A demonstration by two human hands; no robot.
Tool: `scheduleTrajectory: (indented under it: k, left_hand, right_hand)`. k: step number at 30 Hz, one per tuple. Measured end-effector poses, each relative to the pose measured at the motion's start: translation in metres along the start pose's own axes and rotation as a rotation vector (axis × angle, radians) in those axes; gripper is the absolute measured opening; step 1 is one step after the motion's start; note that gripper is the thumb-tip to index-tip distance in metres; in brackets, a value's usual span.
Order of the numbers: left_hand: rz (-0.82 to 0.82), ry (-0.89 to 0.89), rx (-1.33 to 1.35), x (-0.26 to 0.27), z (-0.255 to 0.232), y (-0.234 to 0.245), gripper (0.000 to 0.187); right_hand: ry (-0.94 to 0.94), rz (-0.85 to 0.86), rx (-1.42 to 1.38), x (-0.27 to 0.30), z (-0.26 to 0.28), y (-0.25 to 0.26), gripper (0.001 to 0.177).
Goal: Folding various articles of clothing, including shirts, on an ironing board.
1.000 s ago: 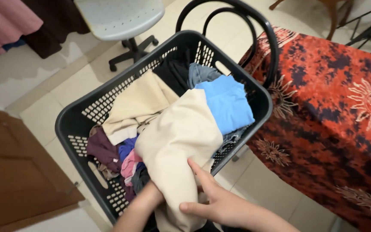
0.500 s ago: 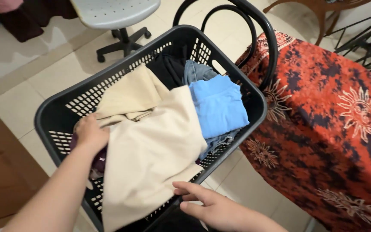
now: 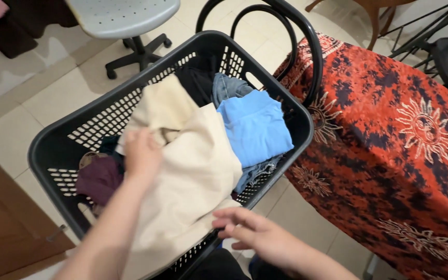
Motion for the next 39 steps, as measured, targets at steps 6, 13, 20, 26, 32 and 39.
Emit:
scheduleTrajectory:
  k: [6, 13, 20, 26, 32, 39]
  left_hand:
    - [0.356, -0.247, 0.178, 0.115, -0.148, 0.033, 0.018]
    - [0.63, -0.422, 0.373, 0.213, -0.166, 0.028, 0.016]
    - [0.847, 0.308, 0.586, 0.132, -0.101, -0.011, 0.015]
    - [0.336, -0.216, 0.156, 0.04, -0.164, 0.003, 0.025]
    - [0.74, -0.484, -0.12, 0.053, -0.236, -0.076, 0.049]
    - [0.681, -0.222, -0.466, 0.028, -0.181, -0.074, 0.065]
  right_hand:
    - [-0.009, -0.185, -0.268, -0.008, 0.018, 0.023, 0.062]
    - [-0.091, -0.151, 0.102, -0.02, 0.026, -0.004, 0.081]
    - [-0.145, -0.146, -0.031, -0.03, -0.024, 0.004, 0.056]
    - [-0.084, -0.045, 0.09, -0.017, -0.023, 0.003, 0.06]
    - [-0.039, 0.002, 0.118, 0.002, -0.039, 0.011, 0.047]
    - [-0.104, -0.018, -0.062, 0.018, -0.077, 0.025, 0.042]
Point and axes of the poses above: each hand's wrist, its own x-axis away from the middle knuckle, its own y-axis out of the back of the hand, z = x × y, the point moved 10 cm from there along -x, towards the middle knuckle, and after that the axes turned 6 degrees about x, right-handed, at the moved point
